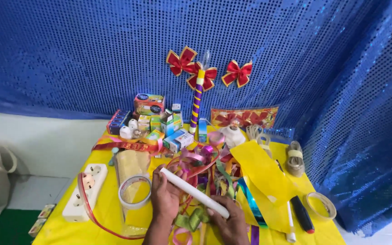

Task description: A person is wrapping a piece of yellow paper around a white plastic wand at a slow pace on a table with various craft supplies.

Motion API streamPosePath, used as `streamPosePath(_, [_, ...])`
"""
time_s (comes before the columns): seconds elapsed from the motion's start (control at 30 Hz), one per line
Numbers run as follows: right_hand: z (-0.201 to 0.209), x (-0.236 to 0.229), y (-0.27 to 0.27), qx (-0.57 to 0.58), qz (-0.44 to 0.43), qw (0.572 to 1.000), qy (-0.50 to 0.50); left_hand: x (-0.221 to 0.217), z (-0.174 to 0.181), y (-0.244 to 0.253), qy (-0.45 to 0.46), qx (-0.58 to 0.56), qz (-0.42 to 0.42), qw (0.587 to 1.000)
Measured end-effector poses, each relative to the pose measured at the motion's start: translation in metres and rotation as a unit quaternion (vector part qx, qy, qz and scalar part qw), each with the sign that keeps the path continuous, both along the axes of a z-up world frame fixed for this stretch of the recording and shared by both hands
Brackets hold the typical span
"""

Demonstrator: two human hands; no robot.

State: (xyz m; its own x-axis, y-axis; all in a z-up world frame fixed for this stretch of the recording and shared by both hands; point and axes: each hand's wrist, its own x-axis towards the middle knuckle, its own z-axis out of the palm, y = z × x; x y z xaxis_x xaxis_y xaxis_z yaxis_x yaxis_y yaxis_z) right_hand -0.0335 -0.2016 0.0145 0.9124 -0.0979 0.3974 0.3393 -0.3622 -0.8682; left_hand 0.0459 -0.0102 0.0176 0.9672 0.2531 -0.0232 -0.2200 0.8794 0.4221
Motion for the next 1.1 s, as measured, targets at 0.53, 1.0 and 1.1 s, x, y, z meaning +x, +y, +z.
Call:
streamPosePath(0.53, [-0.014, 0.003, -0.005, -0.029, -0.068, 0.994, -0.076, 0.001, -0.019, -0.016, -0.078, 0.271, -0.010, 0.959])
streamPosePath(1.0, [0.041, -0.006, -0.149, -0.175, -0.186, 0.963, -0.087, 0.001, -0.020, -0.012, 0.037, 0.441, 0.081, 0.893])
streamPosePath(1.1, [0.011, 0.012, -0.179, -0.258, -0.180, 0.949, -0.017, 0.001, -0.028, -0.014, 0.054, 0.445, 0.086, 0.890])
